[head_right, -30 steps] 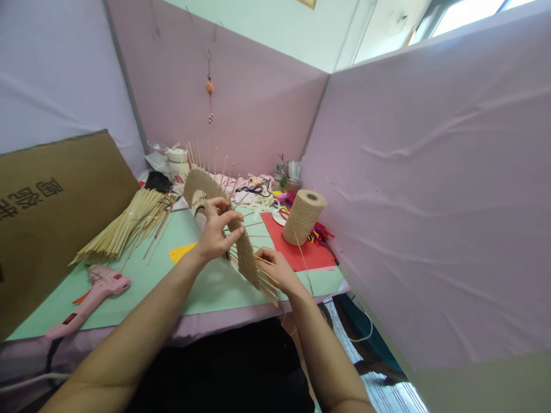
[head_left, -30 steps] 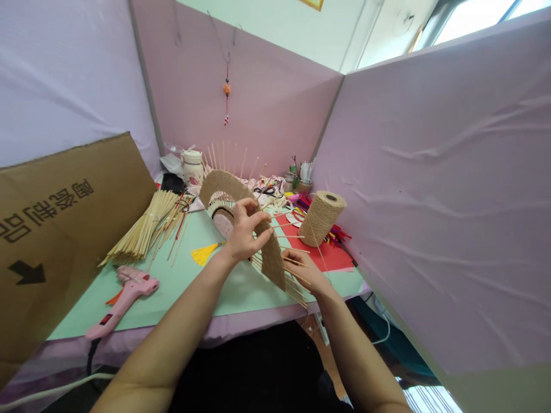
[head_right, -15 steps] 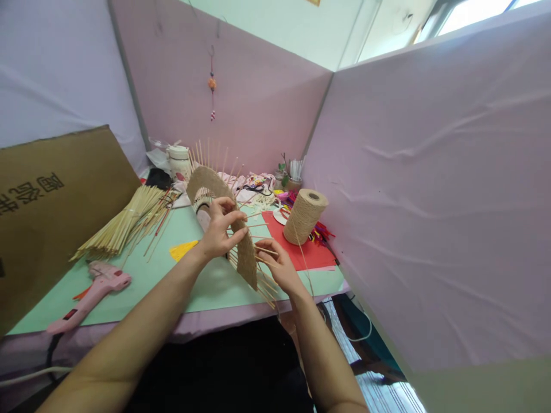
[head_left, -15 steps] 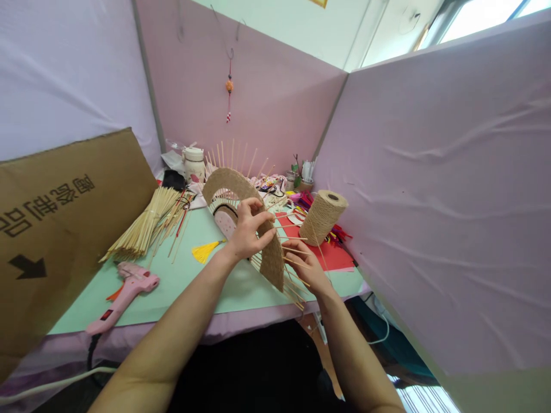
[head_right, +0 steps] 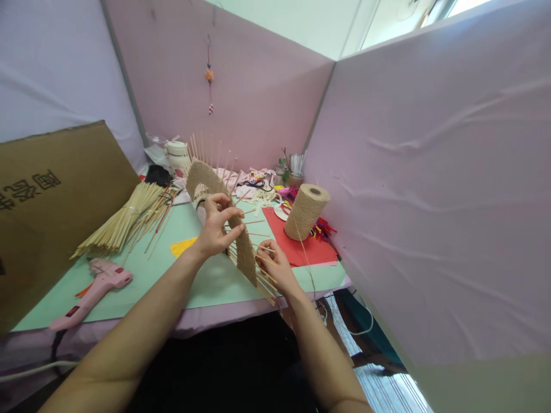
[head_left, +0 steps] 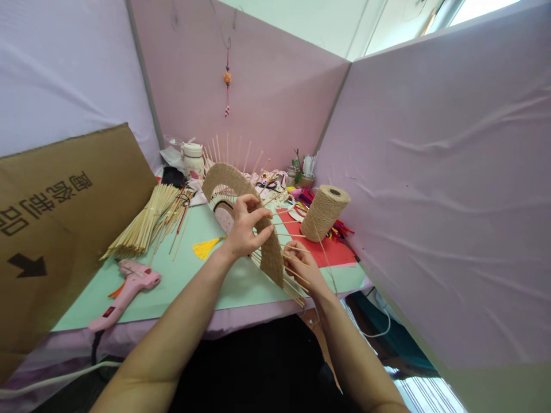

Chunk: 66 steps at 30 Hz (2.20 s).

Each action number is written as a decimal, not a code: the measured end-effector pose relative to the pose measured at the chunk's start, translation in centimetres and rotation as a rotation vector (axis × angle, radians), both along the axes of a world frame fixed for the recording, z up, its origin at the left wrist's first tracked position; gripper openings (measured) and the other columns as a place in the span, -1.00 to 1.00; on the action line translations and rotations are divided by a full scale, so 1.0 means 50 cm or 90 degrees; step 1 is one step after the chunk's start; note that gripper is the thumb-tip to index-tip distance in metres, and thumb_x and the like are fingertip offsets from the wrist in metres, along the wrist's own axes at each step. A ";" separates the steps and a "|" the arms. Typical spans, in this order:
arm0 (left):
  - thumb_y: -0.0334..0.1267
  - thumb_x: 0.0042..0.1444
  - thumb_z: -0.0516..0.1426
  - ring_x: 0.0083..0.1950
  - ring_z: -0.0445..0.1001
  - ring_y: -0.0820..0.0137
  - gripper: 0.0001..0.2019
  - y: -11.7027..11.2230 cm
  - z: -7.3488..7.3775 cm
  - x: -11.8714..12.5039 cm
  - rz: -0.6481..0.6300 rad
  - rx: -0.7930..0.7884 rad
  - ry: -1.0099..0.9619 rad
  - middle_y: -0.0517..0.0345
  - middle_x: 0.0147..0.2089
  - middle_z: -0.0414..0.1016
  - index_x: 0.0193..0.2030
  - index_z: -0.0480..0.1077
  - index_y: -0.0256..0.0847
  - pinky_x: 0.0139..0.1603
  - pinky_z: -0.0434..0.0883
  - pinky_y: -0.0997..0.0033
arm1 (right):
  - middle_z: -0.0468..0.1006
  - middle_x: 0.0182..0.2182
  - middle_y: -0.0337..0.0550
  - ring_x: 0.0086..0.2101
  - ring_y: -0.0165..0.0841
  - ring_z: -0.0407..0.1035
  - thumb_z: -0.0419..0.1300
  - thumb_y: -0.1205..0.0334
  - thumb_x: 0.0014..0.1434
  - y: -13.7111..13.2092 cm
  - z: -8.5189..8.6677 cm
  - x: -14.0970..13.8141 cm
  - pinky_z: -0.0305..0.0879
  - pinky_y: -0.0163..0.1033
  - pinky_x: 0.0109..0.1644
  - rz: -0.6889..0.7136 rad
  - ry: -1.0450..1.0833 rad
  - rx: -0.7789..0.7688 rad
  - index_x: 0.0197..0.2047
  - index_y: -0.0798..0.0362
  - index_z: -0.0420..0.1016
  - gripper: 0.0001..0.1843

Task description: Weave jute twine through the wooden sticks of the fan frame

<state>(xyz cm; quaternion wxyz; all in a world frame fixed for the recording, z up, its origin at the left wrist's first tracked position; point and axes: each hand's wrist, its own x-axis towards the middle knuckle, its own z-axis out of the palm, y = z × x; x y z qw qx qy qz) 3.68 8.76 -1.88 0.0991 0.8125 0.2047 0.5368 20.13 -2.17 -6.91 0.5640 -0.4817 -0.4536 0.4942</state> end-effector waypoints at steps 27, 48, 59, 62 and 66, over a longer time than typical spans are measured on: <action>-0.24 0.25 0.12 0.01 0.17 0.29 -0.84 -0.064 -0.057 -0.008 0.064 0.172 0.107 0.08 -0.06 0.21 -0.09 0.51 -0.05 0.04 0.28 0.28 | 0.55 -0.32 -0.12 -0.37 -0.30 0.33 0.28 -0.04 0.06 0.014 0.005 -0.017 0.25 -0.23 -0.37 -0.109 -0.142 0.111 -0.17 -0.05 0.61 -0.67; -0.27 0.23 0.09 -0.02 0.18 0.23 -0.84 -0.036 -0.043 0.086 0.088 0.080 0.066 0.01 -0.08 0.18 -0.28 0.51 -0.15 0.04 0.28 0.13 | 0.47 -0.49 -0.19 -0.45 -0.36 0.29 0.23 -0.01 0.16 -0.098 0.087 0.093 0.21 -0.27 -0.37 -0.221 -0.365 0.136 -0.38 0.03 0.49 -0.72; -0.30 0.22 0.09 -0.01 0.17 0.22 -0.84 -0.024 -0.035 0.073 0.093 0.058 0.026 0.01 -0.08 0.14 -0.27 0.52 -0.16 0.06 0.29 0.12 | 0.45 -0.46 -0.16 -0.39 -0.32 0.33 0.13 0.19 0.28 -0.137 0.079 0.057 0.22 -0.21 -0.26 -0.232 -0.612 0.264 -0.33 -0.01 0.49 -0.83; -0.30 0.21 0.10 0.01 0.18 0.22 -0.85 -0.024 -0.032 0.065 0.096 0.052 0.028 0.02 -0.09 0.14 -0.28 0.51 -0.16 0.08 0.29 0.12 | 0.47 -0.45 -0.16 -0.40 -0.33 0.33 0.16 0.18 0.26 -0.133 0.074 0.060 0.22 -0.21 -0.27 -0.227 -0.570 0.243 -0.34 0.00 0.50 -0.83; -0.29 0.21 0.11 0.01 0.20 0.24 -0.87 -0.024 -0.030 0.053 0.084 0.060 0.030 0.02 -0.10 0.14 -0.27 0.50 -0.17 0.07 0.33 0.15 | 0.49 -0.45 -0.17 -0.41 -0.35 0.31 0.23 0.10 0.19 -0.118 0.068 0.070 0.20 -0.24 -0.30 -0.233 -0.395 0.158 -0.38 0.03 0.50 -0.80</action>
